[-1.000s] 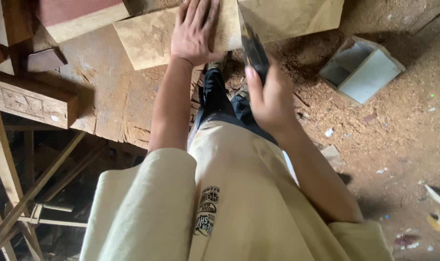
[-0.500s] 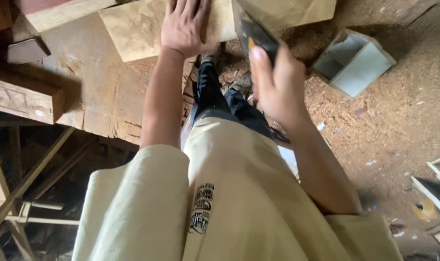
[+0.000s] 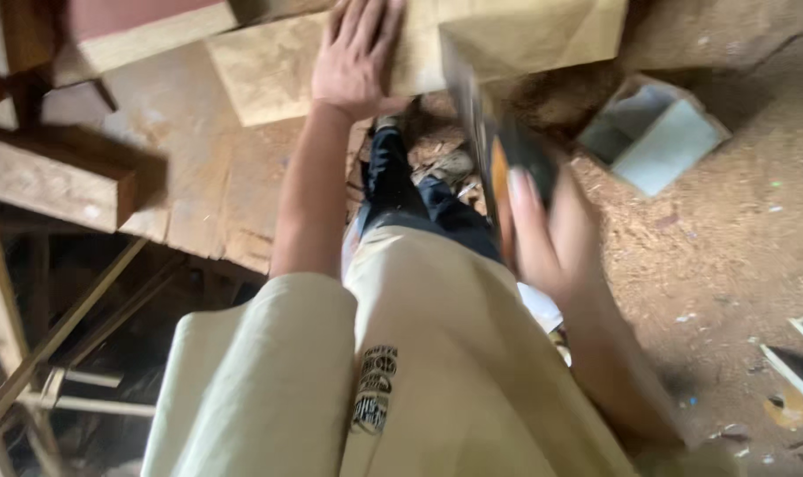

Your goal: The person uses a hand saw to cut a rectangular wooden plank on a workbench. They hold the plank steady with one hand while sawing with the other, then reposition the plank to continue cutting along a different line.

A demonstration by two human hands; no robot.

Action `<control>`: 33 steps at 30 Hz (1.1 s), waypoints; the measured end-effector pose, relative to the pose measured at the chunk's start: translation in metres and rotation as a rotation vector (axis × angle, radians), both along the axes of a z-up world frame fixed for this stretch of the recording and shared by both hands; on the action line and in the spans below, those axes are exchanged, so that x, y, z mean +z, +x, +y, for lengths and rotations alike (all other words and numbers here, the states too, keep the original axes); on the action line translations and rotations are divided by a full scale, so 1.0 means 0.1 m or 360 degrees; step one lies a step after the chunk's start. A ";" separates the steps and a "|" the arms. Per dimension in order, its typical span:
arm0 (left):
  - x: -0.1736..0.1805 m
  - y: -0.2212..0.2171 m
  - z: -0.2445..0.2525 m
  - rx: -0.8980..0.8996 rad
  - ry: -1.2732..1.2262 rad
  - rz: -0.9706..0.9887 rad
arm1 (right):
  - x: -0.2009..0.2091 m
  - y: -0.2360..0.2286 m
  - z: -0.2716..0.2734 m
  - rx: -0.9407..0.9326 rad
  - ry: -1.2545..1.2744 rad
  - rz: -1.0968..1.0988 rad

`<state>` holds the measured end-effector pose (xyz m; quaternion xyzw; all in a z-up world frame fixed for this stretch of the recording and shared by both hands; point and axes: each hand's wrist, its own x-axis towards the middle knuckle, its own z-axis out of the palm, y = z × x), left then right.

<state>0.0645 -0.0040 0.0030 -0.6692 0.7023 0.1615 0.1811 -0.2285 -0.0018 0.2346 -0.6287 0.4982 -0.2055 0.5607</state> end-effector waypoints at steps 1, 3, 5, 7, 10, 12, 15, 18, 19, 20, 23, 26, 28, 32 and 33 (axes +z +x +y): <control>0.02 0.01 0.05 0.0027 0.0115 -0.0010 | -0.18 0.19 -0.12 0.0053 -0.0243 -0.0013; -0.03 -0.19 0.03 0.0010 0.0212 0.0010 | -0.49 0.36 -0.29 -0.0089 0.0395 -0.0191; -0.01 -0.07 -0.10 -0.0059 0.0172 -0.0114 | -0.72 0.54 -0.39 -0.0018 0.0239 -0.0008; -0.01 -0.03 -0.06 -0.0024 0.0170 -0.0106 | -0.67 0.45 -0.26 0.0039 0.0137 0.0051; -0.05 -0.10 -0.03 -0.0017 0.0123 -0.0049 | -0.18 -0.02 0.05 0.0105 0.0107 -0.0054; 0.00 -0.04 -0.01 -0.0009 0.0105 -0.0046 | 0.23 -0.34 0.13 0.0110 0.0179 0.0080; -0.03 -0.14 -0.02 -0.0011 0.0125 0.0015 | 0.46 -0.41 0.22 0.0051 0.0250 0.0165; -0.03 -0.03 -0.06 0.0022 0.0096 0.0035 | 0.07 -0.11 0.04 0.0034 0.0014 0.0036; -0.03 0.03 -0.03 0.0024 0.0056 0.0056 | -0.18 0.05 -0.07 -0.0043 0.0171 -0.0050; -0.08 -0.03 0.02 0.0011 0.0034 0.0125 | -0.38 0.17 -0.16 -0.0136 0.0346 -0.0087; -0.16 -0.07 0.00 -0.0023 -0.0010 0.0011 | -0.71 0.26 -0.38 -0.0015 0.0280 -0.0123; -0.12 0.03 0.06 -0.0064 -0.0105 0.0082 | -0.56 0.36 -0.34 0.0080 0.0155 -0.0002; -0.11 -0.06 0.06 -0.0133 -0.0239 -0.0039 | -0.26 0.29 -0.22 0.0063 0.0102 0.0079; -0.01 -0.01 0.00 0.0046 0.0186 0.0024 | 0.46 -0.19 0.04 0.0152 -0.0021 0.0090; 0.03 0.08 0.03 0.0028 0.0146 -0.0022 | 0.47 -0.26 0.11 0.0138 0.0105 0.0114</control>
